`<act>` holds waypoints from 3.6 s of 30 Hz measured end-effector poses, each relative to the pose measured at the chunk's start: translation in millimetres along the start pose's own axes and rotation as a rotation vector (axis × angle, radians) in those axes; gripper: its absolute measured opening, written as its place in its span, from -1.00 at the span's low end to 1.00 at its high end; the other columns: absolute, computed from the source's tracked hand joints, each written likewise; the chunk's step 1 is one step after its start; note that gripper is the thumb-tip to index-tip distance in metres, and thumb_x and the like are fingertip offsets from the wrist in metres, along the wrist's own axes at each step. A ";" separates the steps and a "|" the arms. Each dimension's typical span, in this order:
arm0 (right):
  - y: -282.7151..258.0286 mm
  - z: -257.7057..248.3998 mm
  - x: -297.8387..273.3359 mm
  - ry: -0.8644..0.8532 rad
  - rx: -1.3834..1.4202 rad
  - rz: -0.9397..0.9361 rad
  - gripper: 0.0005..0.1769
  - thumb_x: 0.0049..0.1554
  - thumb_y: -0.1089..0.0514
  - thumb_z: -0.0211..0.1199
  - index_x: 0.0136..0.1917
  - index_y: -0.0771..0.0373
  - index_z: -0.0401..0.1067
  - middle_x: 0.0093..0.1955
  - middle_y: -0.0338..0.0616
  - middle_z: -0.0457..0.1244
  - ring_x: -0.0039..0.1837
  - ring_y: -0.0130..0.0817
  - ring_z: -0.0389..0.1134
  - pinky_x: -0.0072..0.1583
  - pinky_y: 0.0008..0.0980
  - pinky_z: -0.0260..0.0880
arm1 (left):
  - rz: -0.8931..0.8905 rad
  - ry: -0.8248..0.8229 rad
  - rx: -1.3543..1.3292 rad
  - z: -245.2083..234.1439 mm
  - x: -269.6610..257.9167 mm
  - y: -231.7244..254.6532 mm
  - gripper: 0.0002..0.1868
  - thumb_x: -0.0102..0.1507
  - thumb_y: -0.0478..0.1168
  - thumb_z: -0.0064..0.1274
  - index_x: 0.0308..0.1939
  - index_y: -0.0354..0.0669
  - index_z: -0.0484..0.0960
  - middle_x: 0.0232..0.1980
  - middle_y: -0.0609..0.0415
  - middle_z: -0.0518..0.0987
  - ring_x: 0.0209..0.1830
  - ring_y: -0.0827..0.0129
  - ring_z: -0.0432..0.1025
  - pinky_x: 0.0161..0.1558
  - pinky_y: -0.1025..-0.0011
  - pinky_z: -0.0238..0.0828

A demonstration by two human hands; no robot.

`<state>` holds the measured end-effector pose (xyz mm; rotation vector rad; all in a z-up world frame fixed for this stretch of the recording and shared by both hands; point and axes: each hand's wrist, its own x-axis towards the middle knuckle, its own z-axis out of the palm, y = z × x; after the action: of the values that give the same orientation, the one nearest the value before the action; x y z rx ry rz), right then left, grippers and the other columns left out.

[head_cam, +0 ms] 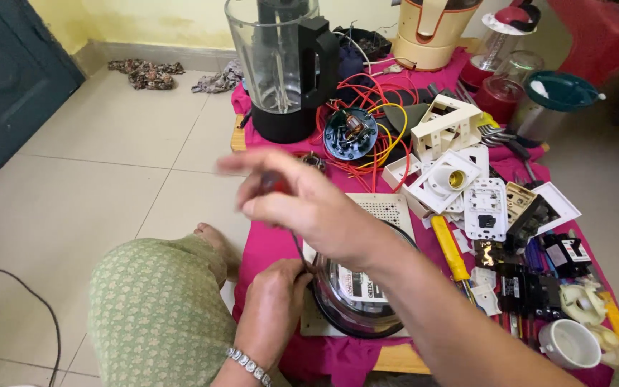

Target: Repairing and assembling an electrical circuit with an electric meter and switches

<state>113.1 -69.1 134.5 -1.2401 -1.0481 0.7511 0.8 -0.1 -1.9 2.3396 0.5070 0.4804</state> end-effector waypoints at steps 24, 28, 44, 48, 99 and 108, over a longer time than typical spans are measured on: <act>23.6 -1.1 -3.9 0.611 -0.483 -0.206 -0.60 0.23 0.05 0.12 -0.31 0.28 0.58 -0.56 -0.30 0.22 -0.50 -0.50 0.18 -0.41 -0.49 0.13 | -0.065 0.014 -0.031 2.5 -2.4 2.9 -0.69 0.10 -0.32 0.18 -0.06 -0.11 0.72 -0.15 0.06 0.77 -0.31 0.22 0.68 -0.23 0.33 0.60; 15.1 11.6 -10.2 0.759 -0.368 -0.174 -0.71 0.18 0.14 0.14 -0.19 0.34 0.60 -0.34 -0.22 0.43 -0.37 -0.51 0.31 -0.30 -0.50 0.34 | -0.054 0.012 -0.027 4.7 -3.6 -0.2 -0.82 0.12 -0.28 0.15 -0.21 -0.04 0.75 -0.25 0.10 0.76 -0.38 0.20 0.63 -0.27 0.30 0.54; 14.8 14.5 -14.5 0.558 -0.074 -0.024 -0.78 0.16 0.10 0.28 -0.15 0.33 0.53 -0.40 -0.16 0.37 -0.42 -0.48 0.32 -0.36 -0.52 0.39 | -0.073 0.006 0.007 6.7 -6.1 1.0 -0.83 0.18 -0.22 0.11 -0.17 -0.07 0.72 -0.25 0.06 0.74 -0.37 0.14 0.62 -0.28 0.24 0.51; 9.4 -6.3 -14.4 0.099 0.021 -0.157 -0.46 0.12 0.37 0.13 0.37 0.44 0.21 -0.09 -0.03 0.34 -0.04 -0.32 0.39 0.04 -0.40 0.48 | -0.062 0.019 0.048 8.8 -5.4 1.2 -0.86 0.18 -0.25 0.10 -0.22 -0.10 0.72 -0.24 0.07 0.74 -0.38 0.18 0.62 -0.28 0.26 0.54; -2.3 6.4 1.0 0.136 -0.040 -0.199 -0.42 0.16 0.31 0.13 0.46 0.29 0.25 0.19 0.14 0.40 -0.15 -0.37 0.43 -0.13 -0.48 0.58 | -0.030 0.019 0.044 7.0 -6.3 2.7 -0.88 0.21 -0.25 0.09 -0.22 -0.14 0.67 -0.22 0.07 0.71 -0.42 0.12 0.59 -0.30 0.19 0.52; -6.6 0.3 8.3 0.437 -0.042 0.053 -0.62 0.17 0.05 0.13 0.07 0.35 0.57 -0.26 0.02 0.47 -0.49 -0.45 0.32 -0.44 -0.55 0.23 | -0.027 -0.012 0.052 -5.5 -2.7 9.3 -0.80 0.16 -0.29 0.11 -0.14 -0.14 0.67 -0.26 -0.01 0.71 -0.41 0.14 0.61 -0.26 0.18 0.56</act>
<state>115.2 -62.8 142.8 -1.3943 -0.6764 0.4679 -1.9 -4.8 7.8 2.3807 0.5515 0.4451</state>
